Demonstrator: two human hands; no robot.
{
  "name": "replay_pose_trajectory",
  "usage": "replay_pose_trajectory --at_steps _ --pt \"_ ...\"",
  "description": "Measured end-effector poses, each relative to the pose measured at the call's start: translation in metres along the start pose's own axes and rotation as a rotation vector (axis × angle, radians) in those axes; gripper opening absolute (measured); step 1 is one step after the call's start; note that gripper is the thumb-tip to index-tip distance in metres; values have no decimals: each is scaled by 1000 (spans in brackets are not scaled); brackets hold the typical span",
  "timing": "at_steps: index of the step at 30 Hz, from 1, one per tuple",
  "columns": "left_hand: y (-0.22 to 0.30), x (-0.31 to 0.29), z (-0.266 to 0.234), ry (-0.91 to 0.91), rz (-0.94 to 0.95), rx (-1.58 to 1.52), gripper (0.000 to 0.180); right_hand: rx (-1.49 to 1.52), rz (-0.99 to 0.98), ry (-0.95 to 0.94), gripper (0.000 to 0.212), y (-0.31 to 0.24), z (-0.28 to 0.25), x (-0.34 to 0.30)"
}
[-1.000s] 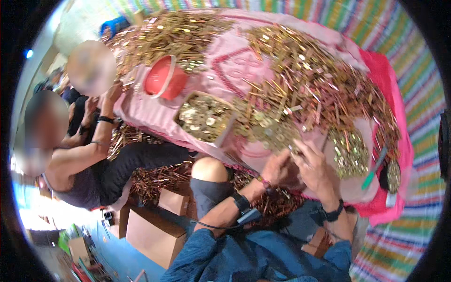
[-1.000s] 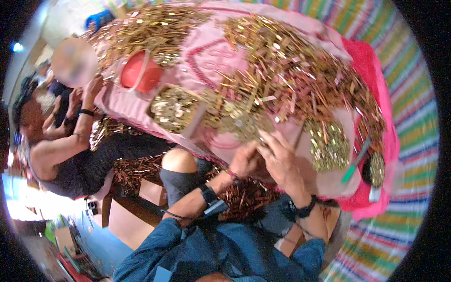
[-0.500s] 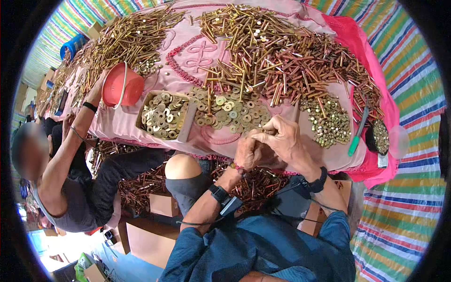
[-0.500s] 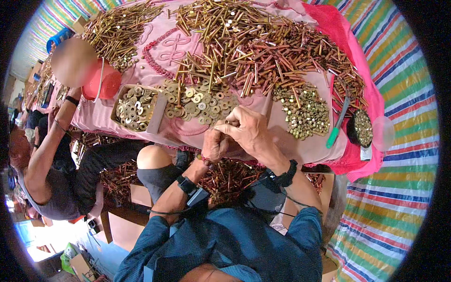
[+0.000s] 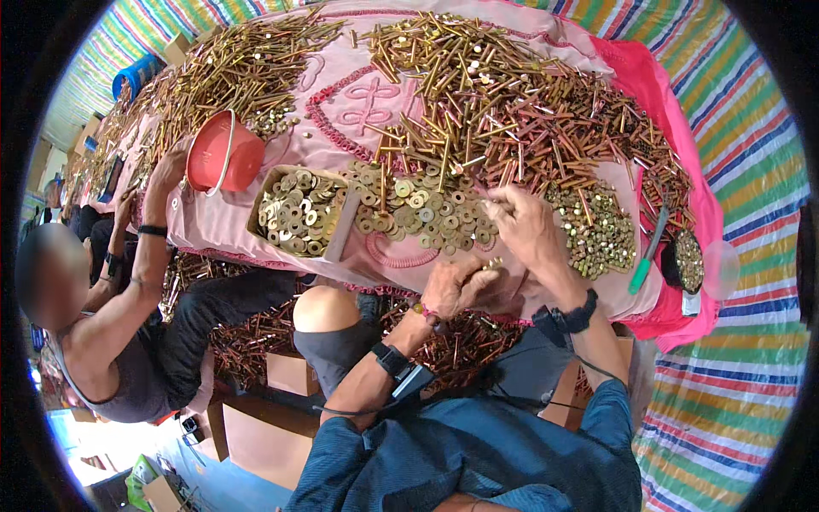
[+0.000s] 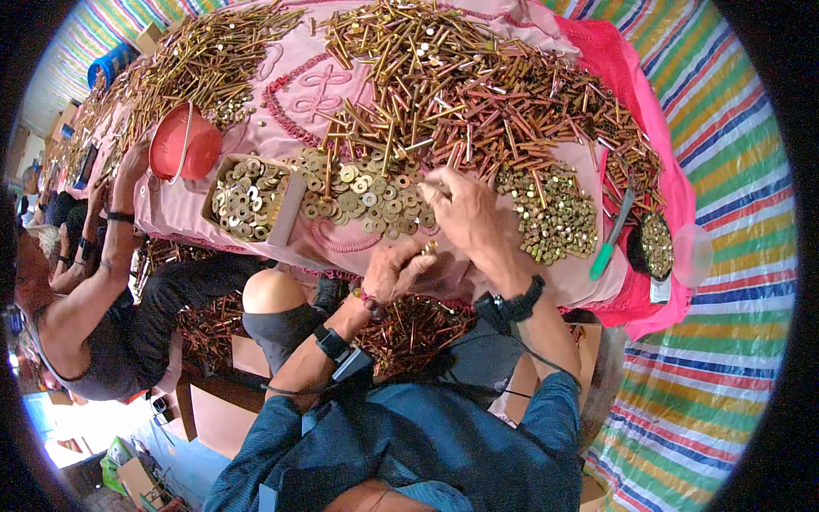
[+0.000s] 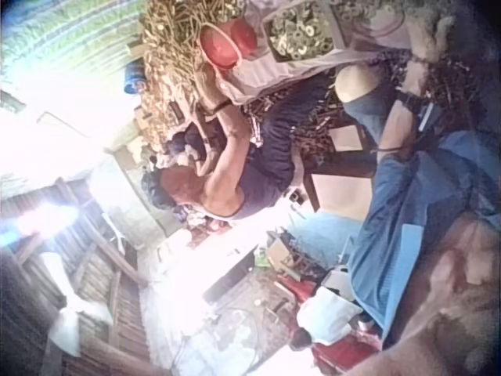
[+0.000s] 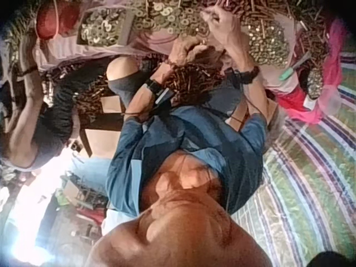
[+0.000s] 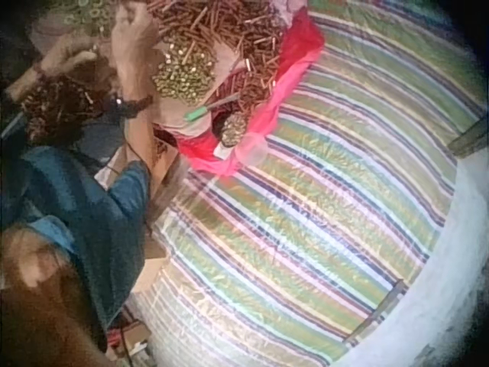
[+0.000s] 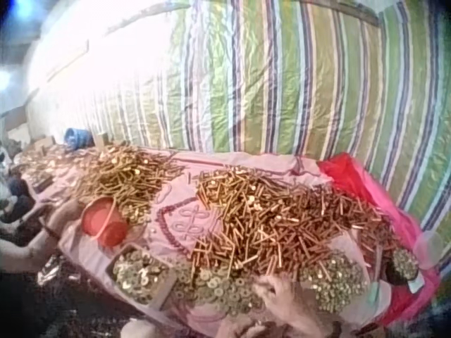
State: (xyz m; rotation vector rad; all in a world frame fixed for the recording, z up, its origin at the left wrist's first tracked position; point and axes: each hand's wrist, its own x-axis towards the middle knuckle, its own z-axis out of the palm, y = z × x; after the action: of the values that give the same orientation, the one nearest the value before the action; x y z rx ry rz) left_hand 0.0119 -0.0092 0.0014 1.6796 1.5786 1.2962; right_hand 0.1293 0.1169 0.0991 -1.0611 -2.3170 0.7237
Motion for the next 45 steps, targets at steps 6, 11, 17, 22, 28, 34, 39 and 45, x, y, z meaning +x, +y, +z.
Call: replay_pose_trajectory --at_steps 6,11,17,22,28,34,39,45 --pt "-3 -5 -1 -157 5 -214 40 -153 -113 -40 36 43 39 53" --pt "-11 -4 -1 -128 -56 -217 48 -78 -255 -63 29 61 46 75" --pt "-9 -3 2 27 -205 -282 51 8 -295 127 16 39 26 33" --pt "10 13 -10 43 -583 -723 49 121 -286 31 16 16 23 -35" --pt "-3 14 -11 159 -601 -1076 34 52 -460 -72 28 5 12 -47" --pt "6 7 -4 105 -412 -605 23 -145 14 29 22 28 2 -11" --pt "3 3 6 77 -233 -348 9 -63 40 -62 30 39 33 23" --pt "2 4 6 82 -171 -270 10 -176 15 -74 23 57 56 42"
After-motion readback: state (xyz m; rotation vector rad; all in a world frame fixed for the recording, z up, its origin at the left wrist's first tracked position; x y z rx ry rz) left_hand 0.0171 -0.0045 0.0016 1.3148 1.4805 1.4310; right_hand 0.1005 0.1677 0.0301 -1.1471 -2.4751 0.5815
